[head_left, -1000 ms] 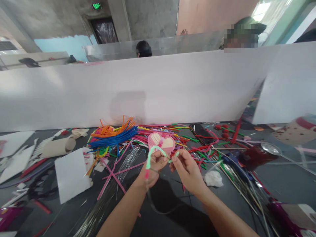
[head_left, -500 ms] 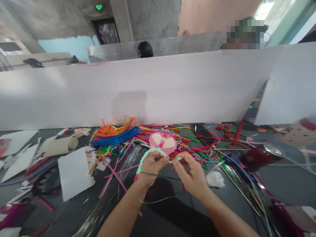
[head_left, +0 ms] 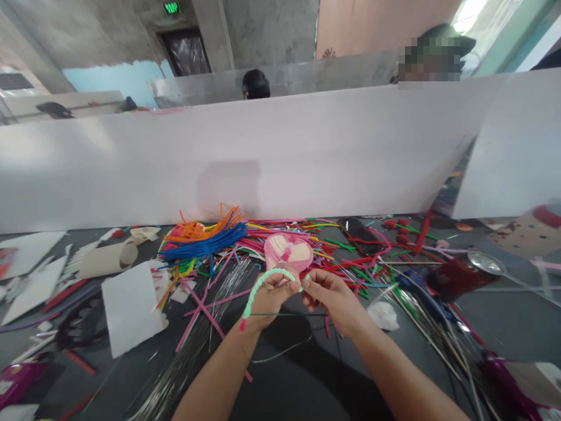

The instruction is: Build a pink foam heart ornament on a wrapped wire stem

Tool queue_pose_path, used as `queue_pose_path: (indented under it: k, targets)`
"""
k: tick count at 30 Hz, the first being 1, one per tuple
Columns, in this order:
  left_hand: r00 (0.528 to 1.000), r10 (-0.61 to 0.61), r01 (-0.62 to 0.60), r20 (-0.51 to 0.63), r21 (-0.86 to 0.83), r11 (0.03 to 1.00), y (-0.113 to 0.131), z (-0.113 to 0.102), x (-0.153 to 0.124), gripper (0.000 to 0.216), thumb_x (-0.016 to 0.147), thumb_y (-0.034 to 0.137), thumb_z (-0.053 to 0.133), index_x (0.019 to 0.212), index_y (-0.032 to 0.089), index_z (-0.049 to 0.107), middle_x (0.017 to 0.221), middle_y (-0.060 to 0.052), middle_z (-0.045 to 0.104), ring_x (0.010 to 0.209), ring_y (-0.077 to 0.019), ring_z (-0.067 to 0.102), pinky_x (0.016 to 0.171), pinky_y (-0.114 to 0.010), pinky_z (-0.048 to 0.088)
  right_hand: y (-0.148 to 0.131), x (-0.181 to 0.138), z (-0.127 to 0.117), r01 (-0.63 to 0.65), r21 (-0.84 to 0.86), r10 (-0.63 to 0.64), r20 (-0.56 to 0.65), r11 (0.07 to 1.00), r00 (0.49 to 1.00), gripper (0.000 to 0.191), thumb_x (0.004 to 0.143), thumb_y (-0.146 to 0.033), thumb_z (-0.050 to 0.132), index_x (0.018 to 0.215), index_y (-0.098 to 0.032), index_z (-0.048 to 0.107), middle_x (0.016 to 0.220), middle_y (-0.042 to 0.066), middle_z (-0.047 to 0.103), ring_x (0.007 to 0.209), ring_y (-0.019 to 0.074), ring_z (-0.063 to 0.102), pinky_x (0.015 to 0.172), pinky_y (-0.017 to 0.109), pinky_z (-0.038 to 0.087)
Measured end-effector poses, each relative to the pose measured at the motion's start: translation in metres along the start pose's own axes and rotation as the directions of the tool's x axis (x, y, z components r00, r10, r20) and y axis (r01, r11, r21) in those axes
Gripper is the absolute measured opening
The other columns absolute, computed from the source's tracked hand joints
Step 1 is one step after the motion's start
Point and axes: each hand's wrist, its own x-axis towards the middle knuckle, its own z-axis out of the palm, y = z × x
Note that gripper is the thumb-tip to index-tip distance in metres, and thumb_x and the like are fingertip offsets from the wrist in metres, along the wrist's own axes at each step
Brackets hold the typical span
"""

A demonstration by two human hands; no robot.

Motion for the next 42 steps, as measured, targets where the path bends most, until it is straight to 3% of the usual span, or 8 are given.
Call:
queue_pose_path:
  k: [5,10,16,22,27,31,38,42]
  targets:
    - [0.999,-0.012,0.010,-0.051,-0.032,0.999,-0.002,0.000,0.002,0.027,0.068,0.035,0.073,0.057,0.014,0.061,0.063,-0.001,0.054,0.065,-0.0131,0.049,0.064,-0.026,0.040,-0.002,-0.002,0.002,0.169,-0.185,-0.196,-0.142,0.968,0.970,0.031,0.071,-0.042,0.071,0.085,-0.020,0.053,0.058,-0.006,0.053,0.052,0.0092,0.049,0.050,0.020,0.042]
    - [0.998,0.006,-0.009,-0.056,-0.057,0.998,-0.004,0.001,0.002,0.024,0.068,0.034,0.074,0.059,0.014,0.064,0.064,-0.001,0.057,0.065,-0.0130,0.051,0.065,-0.026,0.042,0.000,-0.006,0.003,0.264,-0.463,-0.343,-0.094,0.846,0.935,0.020,0.082,-0.038,0.058,0.083,-0.018,0.064,0.067,0.000,0.058,0.058,0.0113,0.050,0.054,0.022,0.041]
    - [0.999,0.025,-0.027,-0.045,-0.040,0.999,-0.004,0.001,0.003,0.020,0.069,0.030,0.072,0.059,0.015,0.064,0.065,-0.001,0.056,0.067,-0.0133,0.052,0.066,-0.026,0.042,0.001,-0.008,-0.001,0.288,-0.561,-0.358,-0.017,0.776,0.934,0.025,0.088,-0.038,0.050,0.084,-0.018,0.065,0.066,0.000,0.058,0.060,0.0130,0.053,0.055,0.023,0.042]
    - [0.993,0.043,-0.049,-0.107,-0.047,0.998,-0.004,-0.001,0.003,0.018,0.069,0.027,0.072,0.059,0.016,0.064,0.066,-0.001,0.059,0.068,-0.0134,0.053,0.068,-0.026,0.043,-0.005,-0.011,-0.001,0.360,-0.614,-0.397,0.081,0.702,0.914,0.019,0.086,-0.028,0.055,0.099,-0.021,0.066,0.087,0.002,0.068,0.077,0.0149,0.061,0.071,0.025,0.047]
    - [0.996,0.025,-0.031,-0.087,-0.060,0.998,-0.004,0.000,0.003,0.020,0.067,0.031,0.074,0.058,0.016,0.065,0.064,-0.001,0.059,0.067,-0.0143,0.055,0.068,-0.028,0.044,-0.006,-0.011,0.002,0.374,-0.666,-0.391,0.132,0.646,0.911,0.009,0.082,-0.022,0.057,0.081,-0.018,0.065,0.075,0.001,0.063,0.066,0.0126,0.056,0.061,0.023,0.043]
    - [0.992,-0.033,0.023,-0.121,-0.078,0.997,-0.007,0.000,0.003,0.023,0.064,0.034,0.076,0.060,0.015,0.064,0.063,-0.001,0.062,0.061,-0.0131,0.054,0.064,-0.027,0.044,-0.008,-0.012,-0.001,0.415,-0.685,-0.399,0.194,0.599,0.896,0.018,0.088,-0.024,0.050,0.075,-0.018,0.062,0.072,0.001,0.060,0.068,0.0128,0.056,0.063,0.023,0.043]
    - [0.980,-0.116,0.106,-0.162,-0.066,0.992,-0.016,-0.003,0.004,0.024,0.071,0.035,0.072,0.068,0.014,0.060,0.067,0.000,0.060,0.069,-0.0134,0.056,0.071,-0.026,0.043,-0.013,-0.013,-0.008,0.442,-0.877,-0.511,0.296,0.191,0.807,0.021,0.091,-0.026,0.047,0.088,-0.020,0.067,0.083,0.006,0.070,0.078,0.0174,0.062,0.072,0.028,0.045]
    - [0.975,-0.134,0.118,-0.179,-0.095,0.988,-0.018,-0.003,0.004,0.023,0.073,0.035,0.070,0.071,0.015,0.059,0.067,0.002,0.057,0.063,-0.0108,0.053,0.066,-0.024,0.042,-0.015,-0.015,-0.009,0.411,-0.907,-0.535,0.305,0.088,0.788,0.022,0.092,-0.028,0.046,0.095,-0.019,0.065,0.087,0.008,0.070,0.080,0.0189,0.063,0.073,0.030,0.047]
